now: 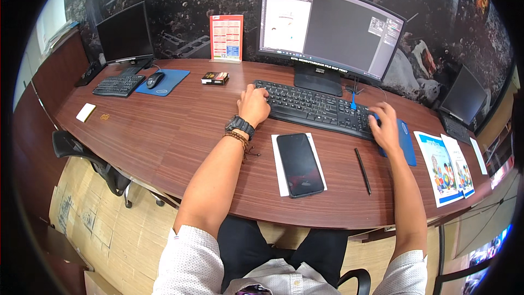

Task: Designing or editing graphics on a computer using a keyboard and mouse.

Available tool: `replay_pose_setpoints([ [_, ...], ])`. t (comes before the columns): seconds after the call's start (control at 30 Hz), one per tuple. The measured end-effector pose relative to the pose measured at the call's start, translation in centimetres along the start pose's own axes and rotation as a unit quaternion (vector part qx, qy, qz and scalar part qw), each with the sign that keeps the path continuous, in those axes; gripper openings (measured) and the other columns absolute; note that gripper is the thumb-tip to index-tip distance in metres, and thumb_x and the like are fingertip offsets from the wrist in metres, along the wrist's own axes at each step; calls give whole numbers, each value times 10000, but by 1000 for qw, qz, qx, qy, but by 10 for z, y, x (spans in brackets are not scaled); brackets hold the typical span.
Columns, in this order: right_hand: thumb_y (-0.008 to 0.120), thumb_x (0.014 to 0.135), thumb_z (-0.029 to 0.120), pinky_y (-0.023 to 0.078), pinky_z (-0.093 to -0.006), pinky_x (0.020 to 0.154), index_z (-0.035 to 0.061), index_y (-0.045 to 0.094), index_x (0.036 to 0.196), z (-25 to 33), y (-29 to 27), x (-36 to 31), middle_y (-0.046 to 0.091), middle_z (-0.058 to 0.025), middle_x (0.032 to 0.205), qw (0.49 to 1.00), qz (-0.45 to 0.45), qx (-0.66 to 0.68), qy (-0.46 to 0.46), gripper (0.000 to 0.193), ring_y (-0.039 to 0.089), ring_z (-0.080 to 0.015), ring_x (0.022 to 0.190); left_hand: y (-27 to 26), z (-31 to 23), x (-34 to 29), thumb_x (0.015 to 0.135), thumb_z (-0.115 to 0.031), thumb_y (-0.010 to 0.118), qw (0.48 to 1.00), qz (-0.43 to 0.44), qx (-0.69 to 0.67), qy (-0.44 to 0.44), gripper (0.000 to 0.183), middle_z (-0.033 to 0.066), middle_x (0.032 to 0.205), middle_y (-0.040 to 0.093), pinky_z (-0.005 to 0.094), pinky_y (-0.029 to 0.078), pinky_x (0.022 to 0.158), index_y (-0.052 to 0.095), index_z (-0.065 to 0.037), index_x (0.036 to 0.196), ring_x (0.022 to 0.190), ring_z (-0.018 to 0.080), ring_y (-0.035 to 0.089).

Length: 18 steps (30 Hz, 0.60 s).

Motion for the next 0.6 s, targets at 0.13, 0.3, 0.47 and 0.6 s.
replay_pose_setpoints([
  [0.13, 637, 891, 270, 363, -466, 1074, 106, 714, 1077, 50, 52, 31, 578, -160, 1179, 988, 137, 71, -22, 260, 455, -361, 1226, 5, 14, 0, 813, -39, 615, 1000, -5, 8, -1, 314, 123, 1231, 553, 520, 432, 990, 724, -134, 1092, 1174, 364, 510],
  [0.3, 570, 930, 401, 289, -475, 1098, 167, 686, 1189, 92, 112, 48, 529, -174, 1239, 985, 165, 53, -24, 368, 416, -322, 1270, 9, 7, -1, 825, -29, 594, 1000, 7, 12, 7, 358, 124, 1239, 552, 528, 422, 1000, 726, -171, 1125, 1204, 367, 485],
  [0.47, 507, 958, 453, 187, -532, 1142, 205, 677, 1224, 116, 117, 54, 473, -193, 1365, 977, 212, 4, 14, 401, 310, -365, 1371, 5, 5, -2, 838, -46, 587, 999, 29, 28, 0, 373, 126, 1273, 535, 549, 397, 1016, 727, -192, 1151, 1221, 377, 468],
  [0.6, 503, 964, 449, 154, -543, 1161, 206, 676, 1236, 100, 100, 53, 415, -210, 1460, 981, 194, 13, -4, 404, 237, -390, 1429, 4, 7, -1, 888, -139, 596, 998, 45, 31, -4, 343, 127, 1349, 519, 557, 378, 1030, 688, -164, 1217, 1258, 379, 443],
])
Point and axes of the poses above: each hand's wrist, its own x-axis towards the middle knuckle, its own y-axis out of the palm, z = x × y, the point moved 2 cm from there along x, towards the middle knuckle
